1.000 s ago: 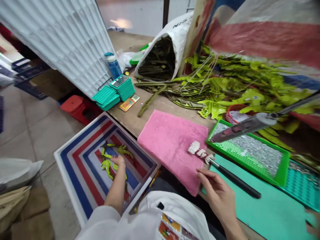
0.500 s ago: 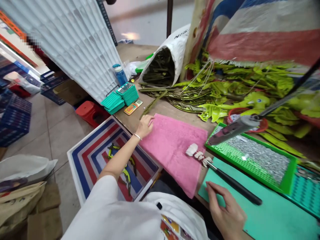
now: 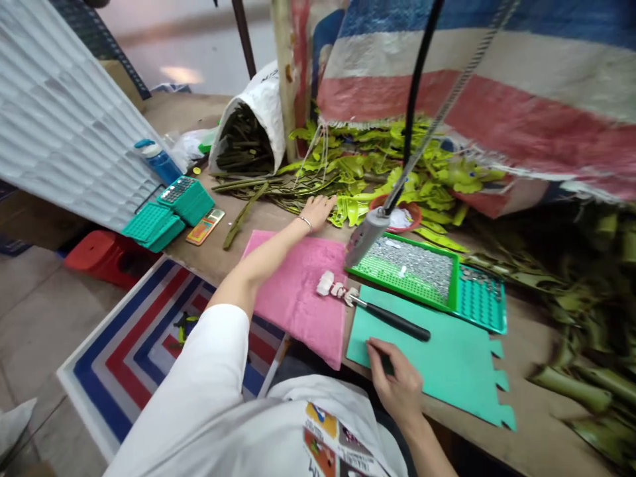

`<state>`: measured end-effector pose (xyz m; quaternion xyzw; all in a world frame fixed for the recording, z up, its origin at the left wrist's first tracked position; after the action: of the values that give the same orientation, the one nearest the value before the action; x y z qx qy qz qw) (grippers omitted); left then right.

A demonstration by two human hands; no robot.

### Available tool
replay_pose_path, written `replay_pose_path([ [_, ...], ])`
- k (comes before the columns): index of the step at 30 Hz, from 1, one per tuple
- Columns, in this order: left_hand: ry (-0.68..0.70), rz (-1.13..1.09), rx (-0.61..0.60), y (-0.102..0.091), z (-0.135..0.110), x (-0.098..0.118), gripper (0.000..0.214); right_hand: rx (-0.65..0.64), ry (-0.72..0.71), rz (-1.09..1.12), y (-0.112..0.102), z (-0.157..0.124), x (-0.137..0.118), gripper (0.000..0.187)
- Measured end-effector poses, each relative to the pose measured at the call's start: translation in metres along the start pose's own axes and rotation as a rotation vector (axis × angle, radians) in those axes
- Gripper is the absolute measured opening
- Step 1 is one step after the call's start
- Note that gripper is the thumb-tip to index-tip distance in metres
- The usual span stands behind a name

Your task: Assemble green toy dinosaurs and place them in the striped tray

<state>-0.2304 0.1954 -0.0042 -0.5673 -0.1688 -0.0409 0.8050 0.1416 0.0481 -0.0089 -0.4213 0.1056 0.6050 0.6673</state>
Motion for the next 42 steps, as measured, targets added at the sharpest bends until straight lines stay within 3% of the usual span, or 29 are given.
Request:
replay_pose_path([
  [5, -0.005, 0.063, -0.067, -0.001, 0.013, -0.015, 0.072, -0.023, 0.027, 0.008, 0.001, 0.005, -0.001, 0.010],
  [13, 0.117, -0.004, -0.176, -0.040, -0.002, -0.021, 0.057, -0.052, 0.078, 0.036, 0.004, 0.001, 0.005, 0.012],
  [15, 0.153, -0.053, -0.160, -0.053, -0.013, -0.022, 0.050, -0.058, 0.108, 0.036, 0.005, -0.001, 0.005, 0.012],
  [18, 0.252, -0.131, -0.007, -0.076, -0.040, -0.025, 0.049, -0.046, 0.149, 0.063, 0.001, 0.002, 0.003, 0.012],
  [23, 0.310, -0.180, 0.151, -0.096, -0.115, -0.029, 0.049, 0.078, 0.127, -0.040, -0.031, 0.031, 0.011, 0.009],
  [25, 0.377, -0.101, 0.177, -0.096, -0.147, -0.013, 0.041, 0.166, 0.137, -0.135, -0.050, 0.050, 0.027, 0.009],
  [28, 0.511, 0.042, 0.175, -0.092, -0.188, 0.038, 0.042, 0.204, 0.211, -0.252, -0.071, 0.084, 0.071, 0.012],
  [31, 0.517, 0.202, 0.094, -0.081, -0.216, 0.104, 0.054, 0.152, 0.314, -0.358, -0.080, 0.116, 0.123, 0.020],
  [35, 0.488, 0.267, -0.014, -0.054, -0.234, 0.178, 0.057, -0.032, 0.329, -0.420, -0.066, 0.144, 0.172, 0.030],
  [38, 0.435, 0.291, -0.093, -0.028, -0.234, 0.204, 0.062, -0.189, 0.279, -0.532, -0.052, 0.151, 0.190, 0.028],
  [42, 0.367, 0.231, -0.264, -0.009, -0.230, 0.208, 0.070, -0.304, 0.233, -0.648, -0.047, 0.153, 0.201, 0.024],
])
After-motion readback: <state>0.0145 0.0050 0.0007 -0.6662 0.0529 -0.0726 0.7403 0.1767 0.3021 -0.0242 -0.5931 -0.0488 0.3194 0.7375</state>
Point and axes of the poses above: each hand's wrist, its own z-axis towards the middle knuckle, its own y-axis out of the palm, x = y × z, the point moved 5 cm from there along z, towards the middle knuckle, and after that the axes turned 9 degrees about x, right-handed, at the moved point
